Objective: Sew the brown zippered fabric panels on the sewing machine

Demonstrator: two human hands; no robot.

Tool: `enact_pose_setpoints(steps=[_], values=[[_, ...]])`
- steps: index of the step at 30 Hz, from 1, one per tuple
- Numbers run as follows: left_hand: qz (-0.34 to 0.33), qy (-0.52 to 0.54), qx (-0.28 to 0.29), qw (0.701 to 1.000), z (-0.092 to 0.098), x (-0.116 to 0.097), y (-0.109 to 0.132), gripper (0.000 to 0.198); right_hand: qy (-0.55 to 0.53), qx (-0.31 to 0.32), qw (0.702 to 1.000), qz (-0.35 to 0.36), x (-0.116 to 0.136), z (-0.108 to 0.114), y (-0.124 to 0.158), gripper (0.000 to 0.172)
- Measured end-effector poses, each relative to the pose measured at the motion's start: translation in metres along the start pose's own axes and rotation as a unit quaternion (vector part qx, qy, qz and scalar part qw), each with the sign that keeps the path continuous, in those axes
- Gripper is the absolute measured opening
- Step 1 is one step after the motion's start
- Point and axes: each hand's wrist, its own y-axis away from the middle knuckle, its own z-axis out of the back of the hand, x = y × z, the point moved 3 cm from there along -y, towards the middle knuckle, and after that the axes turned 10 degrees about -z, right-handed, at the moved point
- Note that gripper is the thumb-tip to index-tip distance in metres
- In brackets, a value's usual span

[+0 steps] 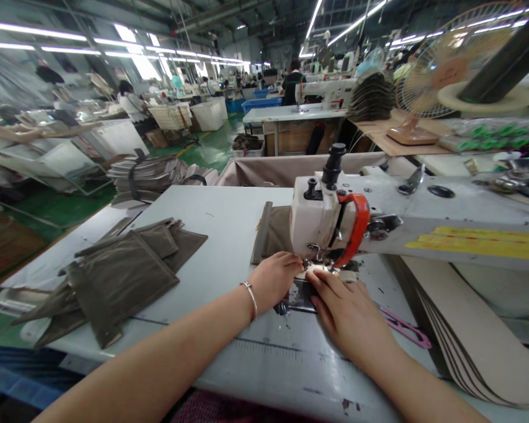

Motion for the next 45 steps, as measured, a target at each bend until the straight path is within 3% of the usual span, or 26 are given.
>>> enact_pose_setpoints(steps=[20,25,28,31,33,35,37,40,43,45], values=[[0.004,-0.014,0.01,1.0,-0.001,0.003,-0.001,0.019,-0.011,-0.022,1.0,-0.016,0.007,0.005,0.0,0.039],[-0.014,-0.011,0.005,1.0,0.0,0.001,0.003,0.021,-0.025,-0.011,1.0,-0.002,0.007,0.022,0.007,0.031],[-0.013,-0.01,-0.012,1.0,0.001,0.002,0.006,0.026,-0.019,-0.014,1.0,-0.016,-0.019,0.045,0.024,0.021],[-0.018,-0.01,-0.022,1.0,0.001,0.002,0.008,0.031,0.038,-0.086,0.988,-0.122,-0.069,0.072,0.053,0.024],[-0.027,-0.013,-0.016,0.999,0.0,0.003,0.008,0.032,0.124,-0.104,0.966,-0.201,-0.101,0.082,0.072,0.036],[-0.024,-0.022,-0.003,0.999,0.0,0.006,0.006,0.03,0.184,-0.079,0.95,-0.24,-0.121,0.084,0.084,0.053],[0.0,-0.035,0.002,0.999,-0.001,0.014,0.002,0.024,0.213,-0.045,0.939,-0.265,-0.13,0.082,0.089,0.063],[0.074,-0.069,-0.018,0.995,0.001,0.03,-0.002,0.02,0.228,-0.026,0.925,-0.303,-0.131,0.082,0.086,0.063],[0.185,-0.102,-0.04,0.977,0.008,0.04,0.007,0.025,0.216,-0.051,0.929,-0.296,-0.121,0.095,0.086,0.059],[0.197,-0.091,-0.039,0.975,0.014,0.032,0.018,0.032,0.169,-0.095,0.948,-0.253,-0.104,0.106,0.095,0.056]])
